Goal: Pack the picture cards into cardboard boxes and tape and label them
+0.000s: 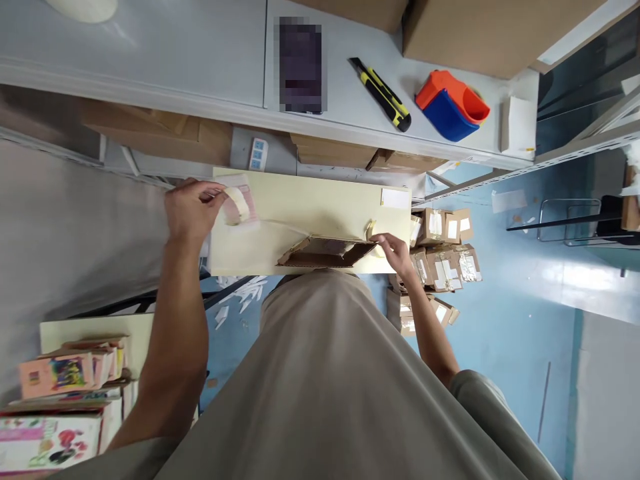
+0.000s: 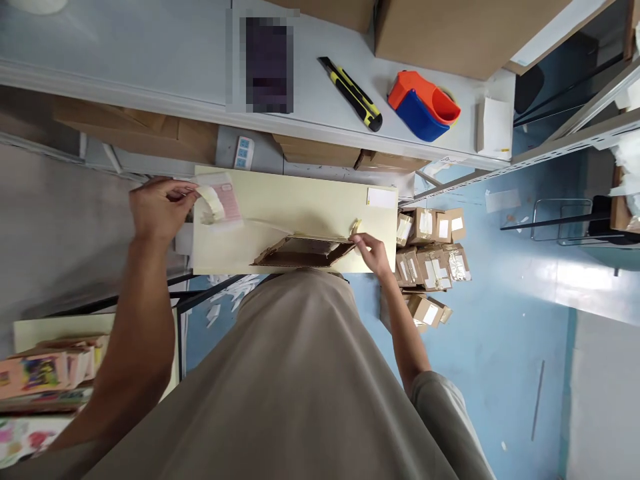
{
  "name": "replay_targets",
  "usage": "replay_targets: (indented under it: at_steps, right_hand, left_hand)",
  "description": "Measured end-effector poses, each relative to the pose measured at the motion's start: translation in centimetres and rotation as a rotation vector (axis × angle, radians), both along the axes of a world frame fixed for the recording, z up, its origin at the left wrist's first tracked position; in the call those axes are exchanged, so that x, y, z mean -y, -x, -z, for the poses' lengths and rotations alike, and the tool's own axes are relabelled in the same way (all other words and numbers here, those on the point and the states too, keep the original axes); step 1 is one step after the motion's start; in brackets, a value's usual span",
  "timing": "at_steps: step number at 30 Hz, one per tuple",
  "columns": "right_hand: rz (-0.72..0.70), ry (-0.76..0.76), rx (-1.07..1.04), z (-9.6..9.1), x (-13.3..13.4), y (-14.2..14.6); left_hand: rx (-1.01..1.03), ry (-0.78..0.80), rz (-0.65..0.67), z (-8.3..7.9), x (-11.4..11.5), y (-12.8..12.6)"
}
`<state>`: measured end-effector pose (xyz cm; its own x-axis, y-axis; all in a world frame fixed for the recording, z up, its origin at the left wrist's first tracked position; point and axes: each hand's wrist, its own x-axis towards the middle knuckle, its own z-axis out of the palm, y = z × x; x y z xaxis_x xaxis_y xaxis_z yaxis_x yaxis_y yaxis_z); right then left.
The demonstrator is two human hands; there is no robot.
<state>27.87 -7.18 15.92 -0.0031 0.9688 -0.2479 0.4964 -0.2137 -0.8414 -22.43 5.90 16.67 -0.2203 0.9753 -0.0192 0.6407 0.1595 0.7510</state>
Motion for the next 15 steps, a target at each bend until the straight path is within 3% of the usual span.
replay_targets:
  at_steps: [2,4,7,9,12,15]
  right_hand:
    - [0.065,0.083,0.071,1.9,-0.5,-0.5]
    - [0.058,0.239,0.293,4.3,-0.8,-0.6]
    - [0.025,0.463,0.595,7.7,-0.5,0.1]
    - [0.041,0.515,0.655,9.1,-0.1,0.9]
    - [0.068,0.518,0.651,9.6,0.3,1.4]
    - [0.131,0.449,0.621,8.3,0.3,0.8]
  left_hand:
    - [0.050,0.004,-0.047,0.2,0.5,-1.2]
    - [0.123,-0.003,-0.094,0.0,0.9,-2.5]
    - [0.240,-0.060,-0.097,-1.2,1.5,-4.7]
    - [0.320,-0.131,-0.067,-2.5,1.9,-6.5]
    - [0.487,-0.212,-0.084,-4.6,2.8,-9.5]
    - [0.607,-0.204,-0.099,-6.4,3.9,-12.8]
